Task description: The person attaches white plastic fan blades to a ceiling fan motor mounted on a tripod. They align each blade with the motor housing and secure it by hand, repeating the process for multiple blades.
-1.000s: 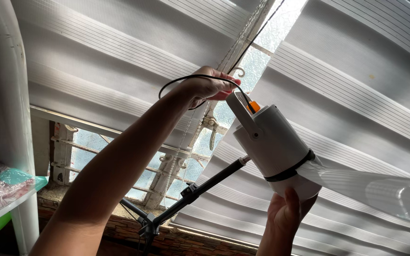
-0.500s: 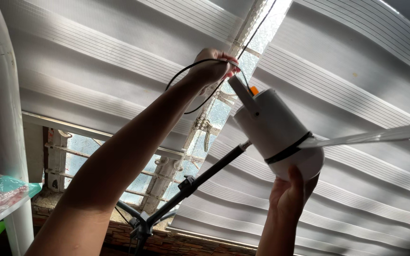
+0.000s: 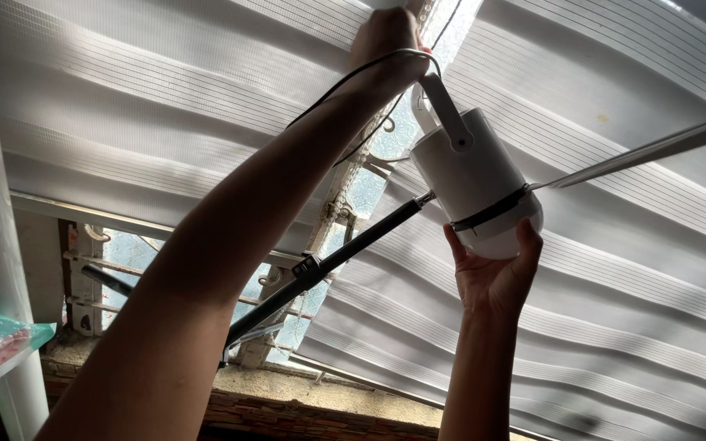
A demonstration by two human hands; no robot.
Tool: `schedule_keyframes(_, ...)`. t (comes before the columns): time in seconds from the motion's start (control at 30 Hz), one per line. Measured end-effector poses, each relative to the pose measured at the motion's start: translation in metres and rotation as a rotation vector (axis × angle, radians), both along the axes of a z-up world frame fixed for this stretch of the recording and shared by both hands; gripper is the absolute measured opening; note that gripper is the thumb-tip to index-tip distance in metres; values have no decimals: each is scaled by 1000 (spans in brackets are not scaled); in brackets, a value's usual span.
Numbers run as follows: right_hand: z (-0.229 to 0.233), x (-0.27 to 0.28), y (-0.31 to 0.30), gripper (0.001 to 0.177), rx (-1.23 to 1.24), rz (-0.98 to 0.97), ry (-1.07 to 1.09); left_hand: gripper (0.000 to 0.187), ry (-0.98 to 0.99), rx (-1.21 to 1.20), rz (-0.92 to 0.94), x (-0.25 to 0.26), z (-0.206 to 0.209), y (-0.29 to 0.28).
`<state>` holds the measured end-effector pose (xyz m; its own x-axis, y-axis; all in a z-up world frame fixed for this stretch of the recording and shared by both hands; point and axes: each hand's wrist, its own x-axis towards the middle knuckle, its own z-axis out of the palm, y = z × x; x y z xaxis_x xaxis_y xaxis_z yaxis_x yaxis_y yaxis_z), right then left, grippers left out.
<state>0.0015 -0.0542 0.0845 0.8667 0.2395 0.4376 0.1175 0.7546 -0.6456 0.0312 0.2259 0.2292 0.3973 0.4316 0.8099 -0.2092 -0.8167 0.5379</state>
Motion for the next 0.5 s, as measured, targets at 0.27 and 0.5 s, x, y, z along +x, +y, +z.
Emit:
schedule_keyframes(0.27, -8, -26, -12, 104, 57, 33, -20, 19, 162, 65, -156, -3, 8, 0)
schedule_keyframes(0.5, -34, -65, -29, 100, 136, 25, -150, 36, 71, -488, -1294, -27, -43, 1)
